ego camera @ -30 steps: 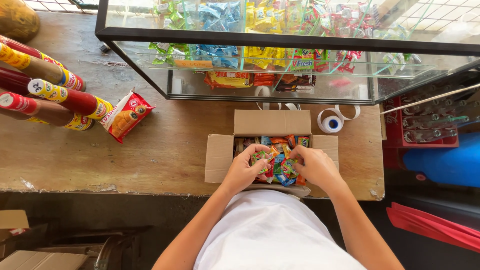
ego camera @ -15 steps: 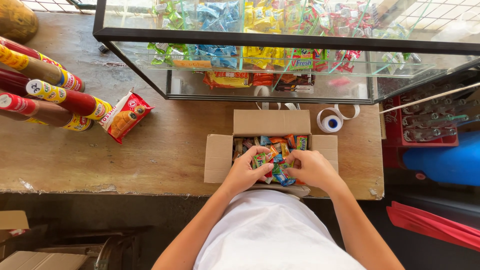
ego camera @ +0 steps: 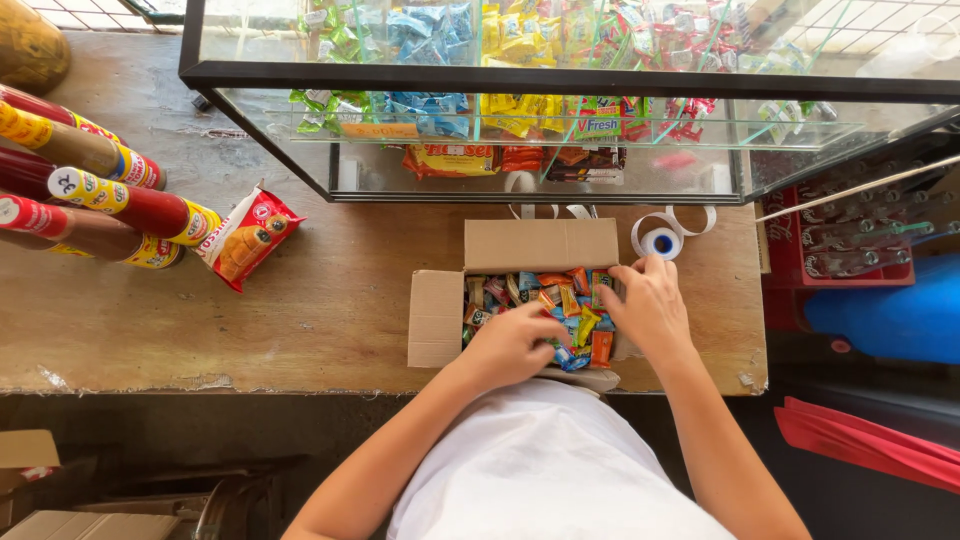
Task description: Sorting various candy and gum packets from a cardboard box into a glass display case in a grocery store.
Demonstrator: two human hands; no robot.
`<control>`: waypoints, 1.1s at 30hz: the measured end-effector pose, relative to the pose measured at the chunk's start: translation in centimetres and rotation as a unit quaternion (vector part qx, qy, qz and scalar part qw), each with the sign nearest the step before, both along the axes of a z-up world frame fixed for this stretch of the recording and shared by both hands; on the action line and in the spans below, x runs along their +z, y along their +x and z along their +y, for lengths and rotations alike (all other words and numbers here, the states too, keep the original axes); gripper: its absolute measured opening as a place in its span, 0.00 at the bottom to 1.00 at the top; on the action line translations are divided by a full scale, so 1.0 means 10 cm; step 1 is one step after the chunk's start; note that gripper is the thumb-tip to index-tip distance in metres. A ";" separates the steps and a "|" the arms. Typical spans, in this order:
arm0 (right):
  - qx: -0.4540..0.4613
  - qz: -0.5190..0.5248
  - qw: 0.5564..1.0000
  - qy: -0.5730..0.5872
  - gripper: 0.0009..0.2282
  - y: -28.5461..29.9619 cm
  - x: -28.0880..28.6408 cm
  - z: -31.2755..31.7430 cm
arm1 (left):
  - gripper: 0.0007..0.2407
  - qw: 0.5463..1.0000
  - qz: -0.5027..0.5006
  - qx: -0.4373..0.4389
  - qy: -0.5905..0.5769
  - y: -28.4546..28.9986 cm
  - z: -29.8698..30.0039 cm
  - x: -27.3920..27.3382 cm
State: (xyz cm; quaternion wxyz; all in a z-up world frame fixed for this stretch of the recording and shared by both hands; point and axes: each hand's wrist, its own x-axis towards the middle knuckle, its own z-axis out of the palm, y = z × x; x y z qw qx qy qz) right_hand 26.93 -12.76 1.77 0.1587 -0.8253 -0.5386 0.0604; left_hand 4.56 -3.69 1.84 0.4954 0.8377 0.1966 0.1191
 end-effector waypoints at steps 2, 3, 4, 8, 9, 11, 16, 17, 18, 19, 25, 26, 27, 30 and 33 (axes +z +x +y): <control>-0.005 -0.013 1.000 -0.021 0.15 -0.05 -0.02 0.01 | 0.08 0.998 0.034 -0.031 0.046 0.10 -0.04 0.03; -0.009 -0.024 0.999 -0.043 0.17 -0.08 -0.02 0.00 | 0.06 0.992 0.068 -0.061 0.091 0.14 -0.07 0.04; -0.012 -0.026 0.999 -0.043 0.17 -0.09 -0.04 0.00 | 0.06 0.992 0.067 -0.064 0.091 0.17 -0.07 -0.01; -0.001 -0.026 0.999 -0.040 0.16 -0.12 -0.08 -0.04 | 0.08 0.965 0.085 -0.137 0.208 0.27 -0.07 -0.15; 0.003 -0.015 0.999 -0.030 0.14 -0.14 -0.09 -0.06 | 0.05 0.953 0.121 -0.148 0.234 0.28 -0.06 -0.16; 0.009 -0.007 1.000 -0.010 0.12 -0.11 -0.09 -0.08 | 0.05 0.951 0.121 -0.149 0.242 0.32 -0.04 -0.20; -0.015 0.094 0.995 0.022 0.07 -0.03 -0.06 -0.13 | 0.05 0.957 0.125 -0.120 0.234 0.33 0.04 -0.13; -0.052 0.176 0.983 0.022 0.07 0.01 -0.09 -0.16 | 0.06 0.958 0.125 -0.083 0.246 0.33 0.06 -0.15; -0.088 0.257 0.962 0.021 0.06 0.04 -0.14 -0.18 | 0.06 0.957 0.127 -0.044 0.258 0.32 0.09 -0.18; -0.089 0.258 0.962 0.021 0.06 0.08 -0.18 -0.21 | 0.06 0.957 0.128 -0.045 0.257 0.30 0.11 -0.19; -0.130 0.677 0.712 0.132 0.07 0.08 -0.07 -0.17 | 0.06 0.955 0.136 0.002 0.262 0.18 0.14 -0.18; -0.111 0.675 0.718 0.124 0.07 0.08 -0.12 -0.19 | 0.08 0.958 0.129 -0.005 0.255 0.16 0.12 -0.14; -0.093 0.673 0.725 0.117 0.08 0.08 -0.17 -0.20 | 0.11 0.961 0.121 -0.011 0.247 0.14 0.10 -0.11; -0.034 0.481 0.876 0.029 0.09 -0.03 -0.12 -0.18 | 0.03 0.973 0.091 -0.047 0.209 0.07 0.02 -0.03; -0.038 0.298 0.950 -0.079 0.11 -0.24 0.12 -0.09 | 0.03 0.969 0.089 -0.097 0.210 0.04 -0.06 -0.12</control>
